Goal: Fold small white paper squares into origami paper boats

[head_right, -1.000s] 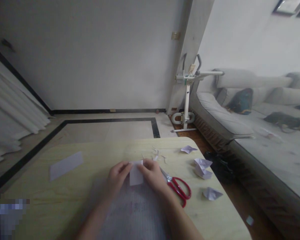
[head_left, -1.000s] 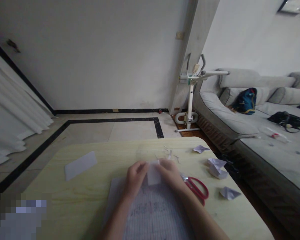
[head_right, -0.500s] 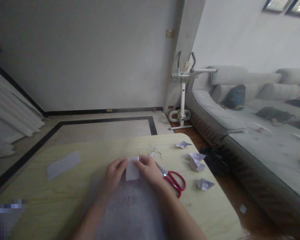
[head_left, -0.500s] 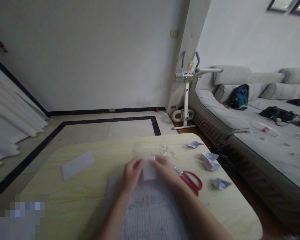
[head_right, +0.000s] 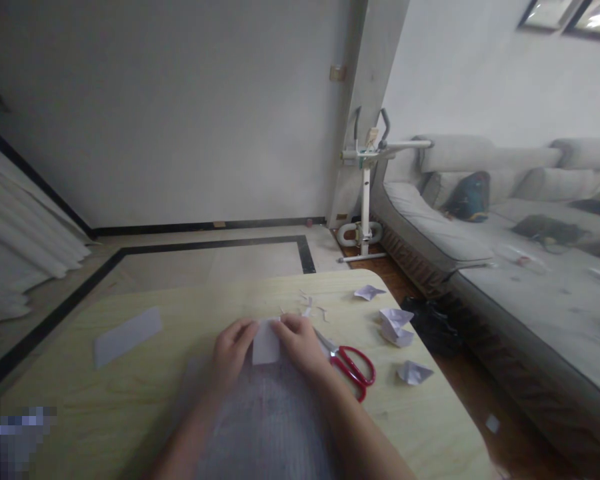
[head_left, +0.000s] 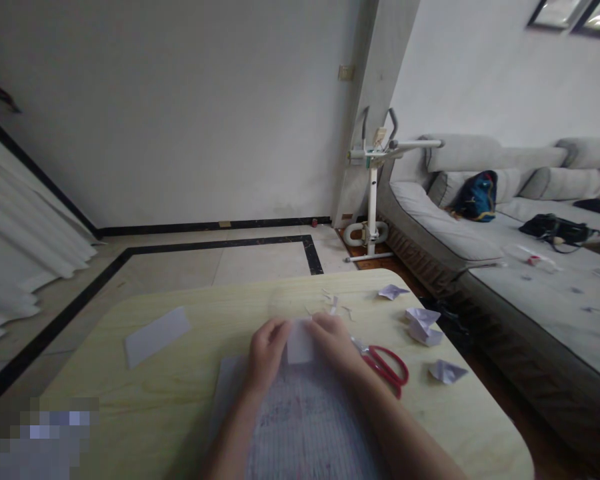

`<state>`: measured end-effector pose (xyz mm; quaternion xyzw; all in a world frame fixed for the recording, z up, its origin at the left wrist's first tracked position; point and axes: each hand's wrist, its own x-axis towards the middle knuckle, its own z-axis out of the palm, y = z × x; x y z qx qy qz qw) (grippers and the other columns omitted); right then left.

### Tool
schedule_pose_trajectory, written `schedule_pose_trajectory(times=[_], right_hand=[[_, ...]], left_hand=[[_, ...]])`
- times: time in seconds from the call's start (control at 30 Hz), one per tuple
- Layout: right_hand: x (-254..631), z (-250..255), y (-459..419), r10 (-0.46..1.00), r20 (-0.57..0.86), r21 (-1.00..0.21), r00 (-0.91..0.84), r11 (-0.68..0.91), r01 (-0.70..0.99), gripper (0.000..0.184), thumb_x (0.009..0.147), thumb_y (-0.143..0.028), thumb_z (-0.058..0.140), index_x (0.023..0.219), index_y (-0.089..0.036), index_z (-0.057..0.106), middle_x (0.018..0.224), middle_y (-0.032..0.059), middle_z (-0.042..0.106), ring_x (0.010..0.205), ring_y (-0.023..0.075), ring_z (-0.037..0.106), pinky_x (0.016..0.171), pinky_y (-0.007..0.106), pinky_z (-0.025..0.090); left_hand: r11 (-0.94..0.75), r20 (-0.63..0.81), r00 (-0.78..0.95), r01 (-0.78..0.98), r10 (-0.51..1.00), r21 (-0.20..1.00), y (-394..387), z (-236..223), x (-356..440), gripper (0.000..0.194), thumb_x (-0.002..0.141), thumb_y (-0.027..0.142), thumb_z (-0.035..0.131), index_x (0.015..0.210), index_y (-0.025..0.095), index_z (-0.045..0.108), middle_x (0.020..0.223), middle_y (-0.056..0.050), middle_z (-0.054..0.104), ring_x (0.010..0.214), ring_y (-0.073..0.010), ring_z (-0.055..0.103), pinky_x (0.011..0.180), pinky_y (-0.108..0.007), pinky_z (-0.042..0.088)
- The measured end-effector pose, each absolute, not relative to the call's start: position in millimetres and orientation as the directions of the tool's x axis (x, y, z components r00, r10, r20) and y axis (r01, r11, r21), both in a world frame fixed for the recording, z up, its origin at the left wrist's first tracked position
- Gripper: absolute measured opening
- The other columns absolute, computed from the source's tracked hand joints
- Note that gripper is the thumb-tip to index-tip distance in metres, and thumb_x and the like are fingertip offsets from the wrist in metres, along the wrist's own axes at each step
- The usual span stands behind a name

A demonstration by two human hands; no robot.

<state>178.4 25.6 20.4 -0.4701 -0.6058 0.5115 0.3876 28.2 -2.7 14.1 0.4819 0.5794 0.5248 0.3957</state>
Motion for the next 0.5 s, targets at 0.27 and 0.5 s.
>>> schedule_pose_trajectory(times=[0.27, 0.5], right_hand=[[179.0, 19.8, 25.2, 0.961, -0.035, -0.985, -0.275, 0.014, 0.174, 0.034, 0.08, -0.042, 0.054, 0.062, -0.014, 0.058, 0.056, -0.0024, 0.047, 0.054, 0.0102, 0.042, 0.048, 0.02, 0.032], [180.4, 17.2, 25.0, 0.958, -0.088, -0.989, -0.272, -0.051, 0.14, 0.034, 0.08, -0.043, 0.055, 0.064, -0.013, 0.06, 0.055, -0.0023, 0.047, 0.053, 0.01, 0.042, 0.048, 0.021, 0.031]], left_hand=[[-0.034, 0.071, -0.25, 0.151, 0.966, 0.988, -4.3, 13.4, 27.9, 0.024, 0.076, 0.038, 0.057, 0.074, 0.015, 0.063, 0.069, 0.0, 0.062, 0.068, -0.0151, 0.055, 0.062, -0.021, 0.043], [0.005, 0.029, -0.255, 0.133, 0.966, 0.991, -3.5, 14.8, 29.6, 0.026, 0.075, 0.04, 0.058, 0.078, 0.015, 0.063, 0.071, -0.002, 0.063, 0.068, -0.0161, 0.056, 0.06, -0.022, 0.043]])
